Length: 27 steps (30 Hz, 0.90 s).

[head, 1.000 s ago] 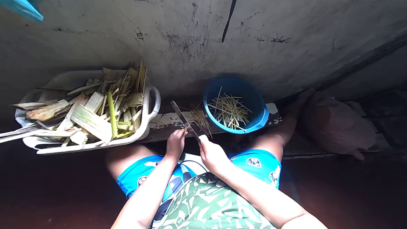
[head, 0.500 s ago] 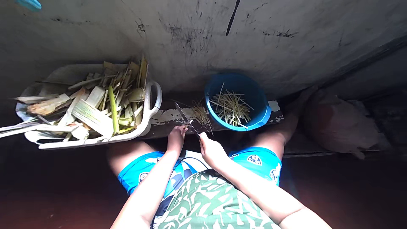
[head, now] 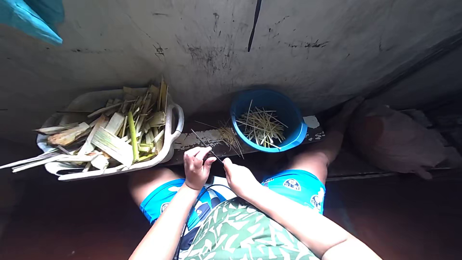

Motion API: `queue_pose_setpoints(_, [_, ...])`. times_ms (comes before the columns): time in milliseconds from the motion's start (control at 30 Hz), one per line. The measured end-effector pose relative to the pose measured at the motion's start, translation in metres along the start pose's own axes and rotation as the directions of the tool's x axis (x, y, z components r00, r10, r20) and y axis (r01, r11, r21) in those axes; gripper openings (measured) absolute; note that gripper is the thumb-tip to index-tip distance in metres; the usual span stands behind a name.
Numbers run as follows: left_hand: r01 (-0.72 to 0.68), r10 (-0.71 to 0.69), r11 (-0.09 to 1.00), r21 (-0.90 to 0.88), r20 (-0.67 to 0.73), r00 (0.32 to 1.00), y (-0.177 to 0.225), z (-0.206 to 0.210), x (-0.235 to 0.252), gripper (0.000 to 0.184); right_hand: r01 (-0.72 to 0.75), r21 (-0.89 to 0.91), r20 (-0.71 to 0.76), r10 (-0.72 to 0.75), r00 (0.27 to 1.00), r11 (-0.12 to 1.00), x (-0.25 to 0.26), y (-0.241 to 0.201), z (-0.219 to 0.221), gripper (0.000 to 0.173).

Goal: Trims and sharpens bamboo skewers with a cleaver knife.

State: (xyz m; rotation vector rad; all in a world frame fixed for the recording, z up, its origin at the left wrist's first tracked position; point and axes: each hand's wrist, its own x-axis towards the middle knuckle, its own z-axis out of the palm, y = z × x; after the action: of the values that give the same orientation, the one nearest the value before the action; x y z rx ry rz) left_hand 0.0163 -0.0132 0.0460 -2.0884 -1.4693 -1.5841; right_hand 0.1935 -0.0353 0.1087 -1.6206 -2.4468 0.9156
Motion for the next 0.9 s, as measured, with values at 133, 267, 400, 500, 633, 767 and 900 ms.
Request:
queue_pose_setpoints(133, [-0.112,0.025,0.981,0.160,0.464,0.885,0.000,-0.033,0.036,0.045,0.019,-0.036,0.012,-0.018,1.000,0.999,-0.003,-0.002,-0.003,0.029])
queue_pose_setpoints(267, [-0.283,0.137,0.953,0.107,0.682,0.718,-0.006,-0.048,0.066,0.030,0.012,-0.067,0.054,-0.008,0.999,0.998,-0.004,-0.006,-0.012,0.031])
queue_pose_setpoints(400, [-0.344,0.163,0.937,0.051,0.810,0.563,0.002,-0.041,0.083,0.013,0.024,-0.097,0.093,-0.015,0.996,0.995,-0.003,-0.012,-0.011,0.030])
queue_pose_setpoints(500, [-0.346,0.165,0.938,0.008,0.869,0.467,0.004,-0.038,0.093,0.009,0.022,-0.090,0.096,-0.013,0.995,0.996,-0.002,-0.009,-0.013,0.029])
queue_pose_setpoints(633, [-0.161,0.077,0.987,-0.017,0.924,0.375,0.002,-0.045,0.108,0.027,0.081,-0.022,0.032,-0.080,0.996,0.997,-0.002,0.006,-0.016,0.028])
queue_pose_setpoints(767, [-0.015,0.002,1.000,0.006,0.874,0.485,-0.008,-0.057,0.121,0.034,0.138,0.010,0.037,-0.139,0.990,0.990,0.001,0.018,-0.021,0.030])
queue_pose_setpoints(900, [0.169,-0.120,0.966,-0.193,0.241,0.963,-0.023,-0.070,0.107,0.032,0.135,0.102,0.010,-0.137,0.990,0.985,0.005,0.029,-0.018,0.029])
